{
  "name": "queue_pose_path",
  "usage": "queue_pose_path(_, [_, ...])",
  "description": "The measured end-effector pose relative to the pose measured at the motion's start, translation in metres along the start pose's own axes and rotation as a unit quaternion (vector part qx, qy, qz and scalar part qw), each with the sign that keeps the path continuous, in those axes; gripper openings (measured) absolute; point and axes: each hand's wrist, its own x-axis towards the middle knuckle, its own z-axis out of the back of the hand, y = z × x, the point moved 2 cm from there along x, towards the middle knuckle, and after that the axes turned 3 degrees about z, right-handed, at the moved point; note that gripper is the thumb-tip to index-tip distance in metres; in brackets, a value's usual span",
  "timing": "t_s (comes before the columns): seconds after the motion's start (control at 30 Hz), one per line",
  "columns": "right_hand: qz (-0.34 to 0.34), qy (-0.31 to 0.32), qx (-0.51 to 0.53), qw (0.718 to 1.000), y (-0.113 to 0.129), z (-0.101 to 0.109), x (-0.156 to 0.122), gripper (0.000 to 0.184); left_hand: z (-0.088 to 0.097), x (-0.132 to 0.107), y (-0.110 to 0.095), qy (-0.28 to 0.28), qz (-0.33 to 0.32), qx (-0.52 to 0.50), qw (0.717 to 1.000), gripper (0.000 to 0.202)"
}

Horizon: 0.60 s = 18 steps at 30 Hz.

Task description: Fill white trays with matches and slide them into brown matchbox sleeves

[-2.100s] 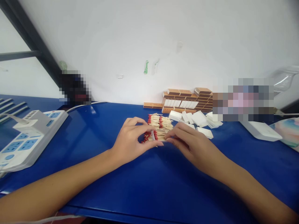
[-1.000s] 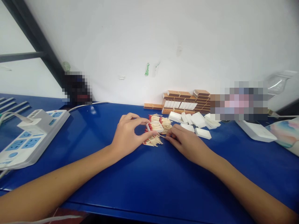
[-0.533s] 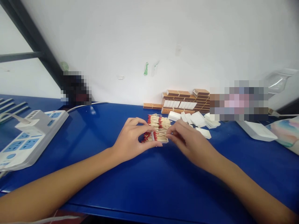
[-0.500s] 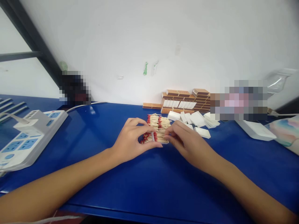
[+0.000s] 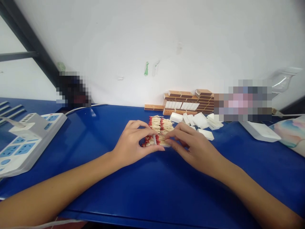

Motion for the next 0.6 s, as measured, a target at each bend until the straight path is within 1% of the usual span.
queue_pose_path(0.1, [-0.035, -0.041, -0.057, 0.997, -0.015, 0.007, -0.001, 0.012, 0.002, 0.001, -0.002, -0.005, 0.013, -0.003, 1.0, 0.042])
queue_pose_path(0.2, [-0.096, -0.064, -0.138, 0.984, -0.042, 0.011, -0.004, 0.012, 0.003, 0.001, -0.006, 0.0, 0.011, -0.016, 1.0, 0.042])
queue_pose_path(0.27, [-0.13, -0.072, -0.163, 0.975, -0.059, 0.012, -0.006, 0.012, 0.003, 0.001, -0.005, 0.002, 0.011, -0.024, 1.0, 0.042])
queue_pose_path(0.37, [-0.161, -0.095, -0.184, 0.965, -0.078, 0.018, -0.008, 0.013, 0.003, 0.001, 0.001, -0.012, 0.042, -0.026, 0.999, 0.038])
queue_pose_path(0.43, [-0.18, -0.125, -0.188, 0.957, -0.087, 0.028, -0.008, 0.013, 0.004, 0.002, 0.006, -0.024, 0.062, -0.018, 0.998, 0.037])
queue_pose_path(0.47, [-0.202, -0.145, -0.184, 0.951, -0.091, 0.036, -0.007, 0.012, 0.004, 0.003, 0.007, -0.024, 0.063, -0.016, 0.998, 0.037])
queue_pose_path(0.53, [-0.277, -0.186, -0.163, 0.928, -0.102, 0.056, -0.003, 0.014, 0.004, 0.004, 0.008, -0.021, 0.062, -0.021, 0.998, 0.038])
queue_pose_path(0.6, [-0.357, -0.223, -0.145, 0.895, -0.114, 0.076, 0.004, 0.024, 0.005, 0.004, 0.007, -0.026, 0.064, -0.025, 0.997, 0.038])
